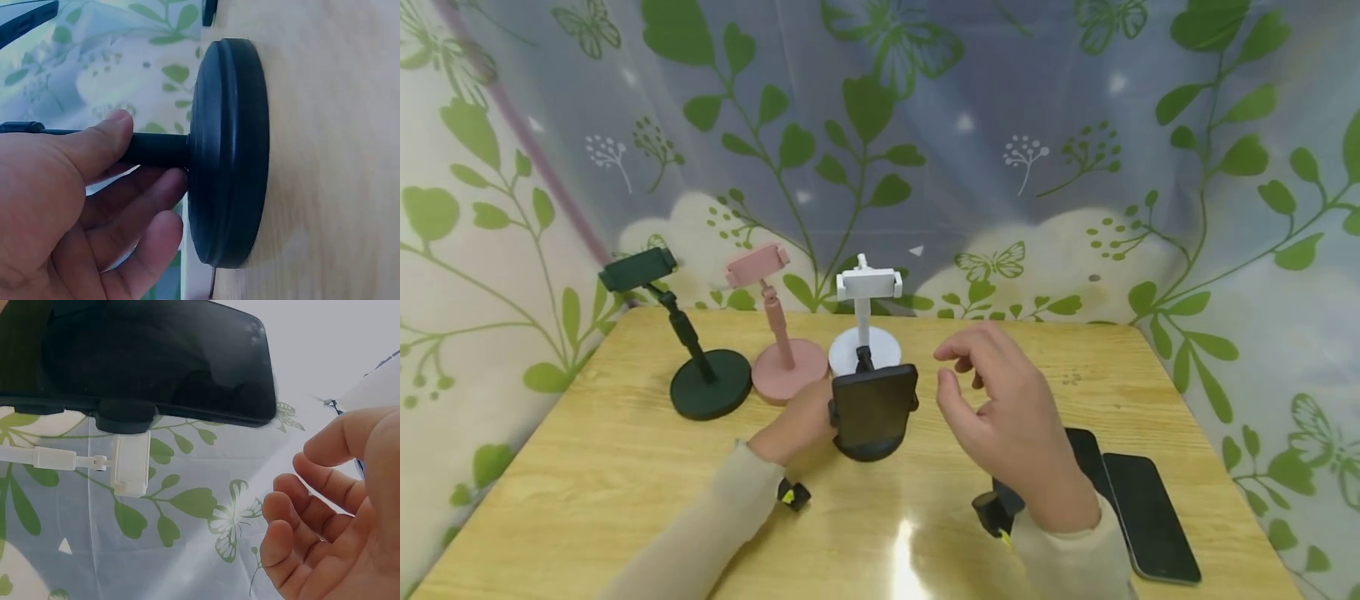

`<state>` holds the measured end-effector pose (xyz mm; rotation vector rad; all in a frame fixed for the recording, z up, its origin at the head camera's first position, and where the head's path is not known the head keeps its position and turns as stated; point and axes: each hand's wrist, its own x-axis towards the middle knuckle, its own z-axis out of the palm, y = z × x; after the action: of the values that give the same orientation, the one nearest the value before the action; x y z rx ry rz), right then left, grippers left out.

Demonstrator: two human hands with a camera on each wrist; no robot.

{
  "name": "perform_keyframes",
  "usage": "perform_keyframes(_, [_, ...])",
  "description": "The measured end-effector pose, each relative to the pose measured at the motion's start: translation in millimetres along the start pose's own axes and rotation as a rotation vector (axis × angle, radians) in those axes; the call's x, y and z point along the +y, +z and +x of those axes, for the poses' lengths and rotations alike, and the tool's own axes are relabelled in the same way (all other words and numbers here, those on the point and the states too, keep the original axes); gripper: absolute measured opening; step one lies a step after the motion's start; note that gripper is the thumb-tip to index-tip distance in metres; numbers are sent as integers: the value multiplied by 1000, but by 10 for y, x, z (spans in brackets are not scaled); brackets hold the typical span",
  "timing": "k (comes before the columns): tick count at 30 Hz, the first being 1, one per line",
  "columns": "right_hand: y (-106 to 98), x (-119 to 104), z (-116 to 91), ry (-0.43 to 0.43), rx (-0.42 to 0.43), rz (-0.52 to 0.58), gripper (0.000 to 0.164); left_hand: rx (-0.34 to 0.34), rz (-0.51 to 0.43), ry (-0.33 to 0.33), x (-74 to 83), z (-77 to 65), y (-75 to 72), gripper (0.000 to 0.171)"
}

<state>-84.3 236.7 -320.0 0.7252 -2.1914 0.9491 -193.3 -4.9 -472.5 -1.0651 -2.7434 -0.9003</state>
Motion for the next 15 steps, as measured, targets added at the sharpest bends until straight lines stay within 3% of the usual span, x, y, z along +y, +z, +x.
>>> perform_keyframes(4, [34, 10, 5, -4, -19, 0, 22, -2, 63, -52, -100, -27, -60, 33])
perform_keyframes(12, [143, 19, -8, -9, -91, 36, 29, -7, 115, -44, -171, -14, 13, 38])
perform_keyframes(15, [203, 5, -5, -14, -120, 69, 34, -33, 133, -36, -144, -21, 49, 27])
